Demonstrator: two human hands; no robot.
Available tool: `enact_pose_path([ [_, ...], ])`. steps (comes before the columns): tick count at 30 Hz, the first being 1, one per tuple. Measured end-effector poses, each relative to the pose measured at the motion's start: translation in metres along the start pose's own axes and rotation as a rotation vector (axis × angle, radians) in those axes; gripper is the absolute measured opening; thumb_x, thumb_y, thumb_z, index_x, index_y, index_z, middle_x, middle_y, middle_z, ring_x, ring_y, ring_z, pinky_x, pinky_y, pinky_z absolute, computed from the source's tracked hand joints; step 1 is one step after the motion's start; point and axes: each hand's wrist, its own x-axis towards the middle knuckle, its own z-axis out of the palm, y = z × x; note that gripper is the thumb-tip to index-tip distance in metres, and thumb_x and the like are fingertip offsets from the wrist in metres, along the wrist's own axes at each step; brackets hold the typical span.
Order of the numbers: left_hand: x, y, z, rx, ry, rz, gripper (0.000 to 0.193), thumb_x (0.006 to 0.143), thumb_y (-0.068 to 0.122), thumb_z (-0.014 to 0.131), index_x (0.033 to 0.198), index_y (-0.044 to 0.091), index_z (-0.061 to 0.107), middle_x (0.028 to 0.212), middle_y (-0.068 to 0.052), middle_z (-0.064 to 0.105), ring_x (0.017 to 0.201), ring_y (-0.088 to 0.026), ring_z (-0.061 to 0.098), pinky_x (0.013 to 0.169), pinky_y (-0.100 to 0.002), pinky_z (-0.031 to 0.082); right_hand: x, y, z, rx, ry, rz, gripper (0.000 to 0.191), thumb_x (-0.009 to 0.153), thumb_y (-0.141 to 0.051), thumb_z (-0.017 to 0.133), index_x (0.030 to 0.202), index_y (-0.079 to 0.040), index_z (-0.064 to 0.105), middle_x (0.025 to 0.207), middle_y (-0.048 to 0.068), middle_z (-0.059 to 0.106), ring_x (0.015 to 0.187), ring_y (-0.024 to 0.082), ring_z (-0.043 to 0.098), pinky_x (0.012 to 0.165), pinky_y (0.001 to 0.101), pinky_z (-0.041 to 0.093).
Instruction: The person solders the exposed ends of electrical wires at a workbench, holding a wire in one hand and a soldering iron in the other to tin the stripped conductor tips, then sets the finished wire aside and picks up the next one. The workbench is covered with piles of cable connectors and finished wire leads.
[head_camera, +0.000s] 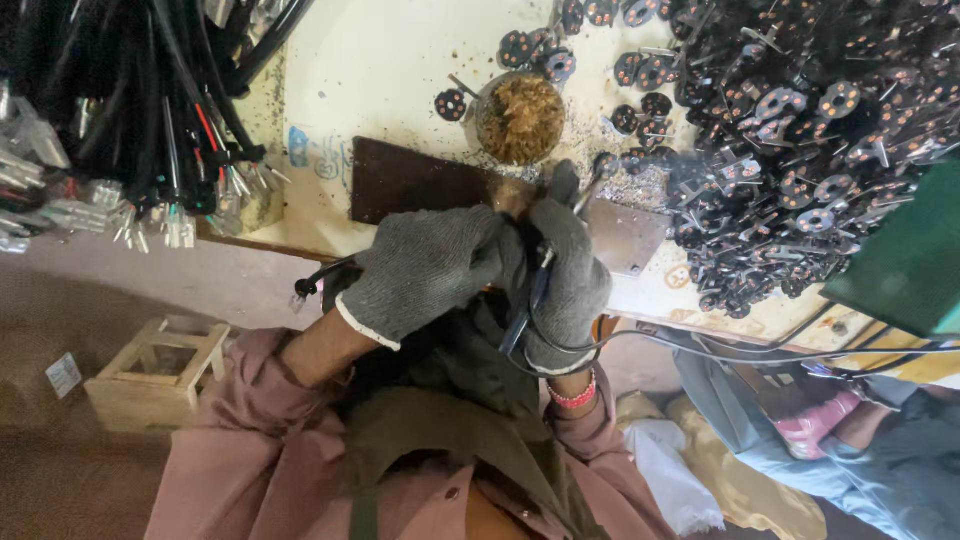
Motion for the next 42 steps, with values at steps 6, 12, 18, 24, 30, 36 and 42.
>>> enact_pose_path([
  [6,-0.001,0.002,0.007,0.089,0.052,-0.041,0.015,0.089,0.021,0.071,0.089,0.010,0.060,0.075,-0.015,0.066,0.069,-0.039,0.067,0.061,-0.052,0.051,-0.024,-0.005,-0.001,0.509,0.117,0.065,0.030,0.105,-0.003,0.076,0.125,-0.007,0.054,0.119,0.013,0.076,0.107,0.028,0.079,0.086,0.0342,0.062],
  [12,-0.005,0.001,0.016,-0.012,0.113,-0.087,0.014,0.091,0.019,0.070,0.092,0.009,0.059,0.075,-0.015,0.065,0.070,-0.039,0.067,0.062,-0.053,0.051,-0.071,0.007,0.010,0.186,0.056,-0.082,0.029,0.087,-0.007,0.077,0.113,-0.001,0.064,0.097,0.015,0.073,0.085,0.029,0.071,0.074,0.0380,0.056],
  [18,-0.007,0.006,0.023,0.042,0.191,-0.027,0.014,0.095,0.016,0.069,0.093,0.009,0.058,0.081,-0.017,0.065,0.076,-0.040,0.067,0.063,-0.051,0.052,-0.080,0.011,0.007,0.579,0.226,0.271,0.042,0.091,0.003,0.086,0.121,-0.006,0.058,0.106,0.008,0.070,0.093,0.018,0.072,0.084,0.0334,0.062],
  [24,-0.017,0.010,0.008,-0.130,0.116,-0.112,0.025,0.096,0.023,0.072,0.109,0.007,0.058,0.088,-0.015,0.068,0.078,-0.039,0.068,0.062,-0.049,0.052,-0.065,0.020,-0.001,0.536,0.078,0.312,0.051,0.088,0.003,0.084,0.126,-0.006,0.052,0.111,0.009,0.072,0.102,0.016,0.073,0.091,0.0298,0.059],
  [30,-0.026,0.007,-0.003,-0.246,0.034,-0.017,0.032,0.094,0.012,0.066,0.125,0.006,0.064,0.103,-0.018,0.066,0.090,-0.040,0.067,0.072,-0.043,0.054,-0.061,0.025,-0.003,0.472,0.034,0.332,0.053,0.088,0.003,0.085,0.130,-0.004,0.053,0.113,0.011,0.071,0.101,0.017,0.072,0.090,0.0319,0.060],
  [36,-0.026,0.002,-0.010,-0.363,-0.017,-0.025,0.013,0.096,0.015,0.070,0.105,0.006,0.067,0.097,-0.015,0.066,0.090,-0.035,0.068,0.075,-0.041,0.054,-0.058,0.030,-0.017,0.093,-0.070,0.030,0.048,0.080,-0.003,0.094,0.114,-0.016,0.064,0.097,0.007,0.073,0.088,0.020,0.071,0.079,0.0334,0.055],
  [42,-0.033,0.006,-0.010,-0.377,0.072,0.008,0.012,0.096,0.013,0.069,0.107,0.006,0.069,0.098,-0.013,0.068,0.087,-0.032,0.070,0.072,-0.039,0.054,-0.046,0.012,-0.015,0.383,0.010,0.155,0.053,0.083,0.001,0.088,0.123,-0.010,0.055,0.107,0.008,0.069,0.097,0.018,0.070,0.087,0.0327,0.057],
])
